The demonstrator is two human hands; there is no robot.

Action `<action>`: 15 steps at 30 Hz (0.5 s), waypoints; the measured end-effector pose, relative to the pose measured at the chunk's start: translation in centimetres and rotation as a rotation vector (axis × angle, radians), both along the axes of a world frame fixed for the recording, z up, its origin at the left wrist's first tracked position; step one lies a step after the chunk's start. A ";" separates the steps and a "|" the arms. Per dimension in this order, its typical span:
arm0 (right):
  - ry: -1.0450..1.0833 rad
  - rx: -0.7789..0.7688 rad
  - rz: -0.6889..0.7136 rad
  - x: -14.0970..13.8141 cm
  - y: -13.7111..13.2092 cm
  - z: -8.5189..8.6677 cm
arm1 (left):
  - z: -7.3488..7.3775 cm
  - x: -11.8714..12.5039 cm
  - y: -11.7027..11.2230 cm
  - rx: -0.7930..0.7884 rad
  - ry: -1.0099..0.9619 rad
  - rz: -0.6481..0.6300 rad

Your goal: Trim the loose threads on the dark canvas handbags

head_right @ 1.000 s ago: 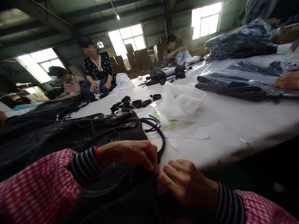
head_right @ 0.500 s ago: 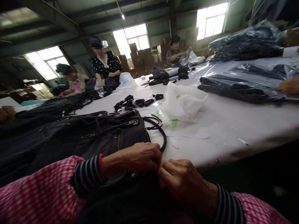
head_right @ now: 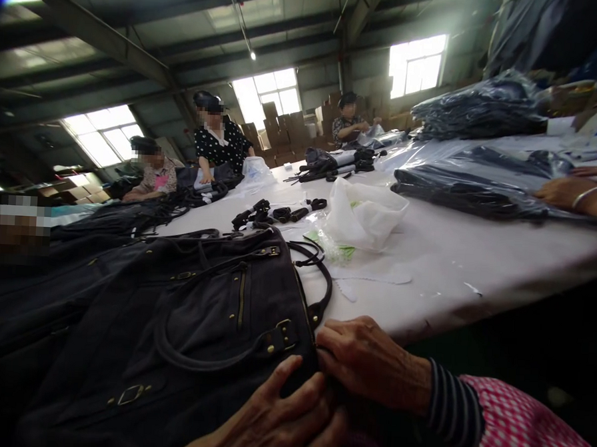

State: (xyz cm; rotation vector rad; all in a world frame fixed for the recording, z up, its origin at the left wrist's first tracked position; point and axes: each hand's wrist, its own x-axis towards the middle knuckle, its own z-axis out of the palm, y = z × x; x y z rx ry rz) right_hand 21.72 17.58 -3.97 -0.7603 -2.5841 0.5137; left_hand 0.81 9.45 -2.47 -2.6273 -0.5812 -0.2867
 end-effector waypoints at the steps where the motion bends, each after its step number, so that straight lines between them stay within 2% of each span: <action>1: 0.000 0.050 0.013 0.0 -0.1 -0.2 | -0.3 0.3 0.1 -0.011 0.022 0.002; 4: 0.017 0.231 0.032 0.2 -0.3 -1.3 | -0.8 0.9 0.9 -0.098 0.018 -0.055; 7: 0.089 0.333 0.018 0.0 0.6 -2.4 | -1.4 1.2 1.5 -0.169 -0.094 -0.055; 9: 0.128 0.332 -0.033 -0.6 2.1 -2.5 | -2.4 1.3 1.6 -0.138 -0.237 -0.051; 12: 0.119 0.295 -0.135 -1.9 4.9 -1.6 | -4.5 1.5 1.6 -0.013 -0.433 -0.095; 15: 0.066 0.271 -0.173 -3.2 7.3 -0.7 | -6.3 1.6 1.8 0.008 -0.462 -0.080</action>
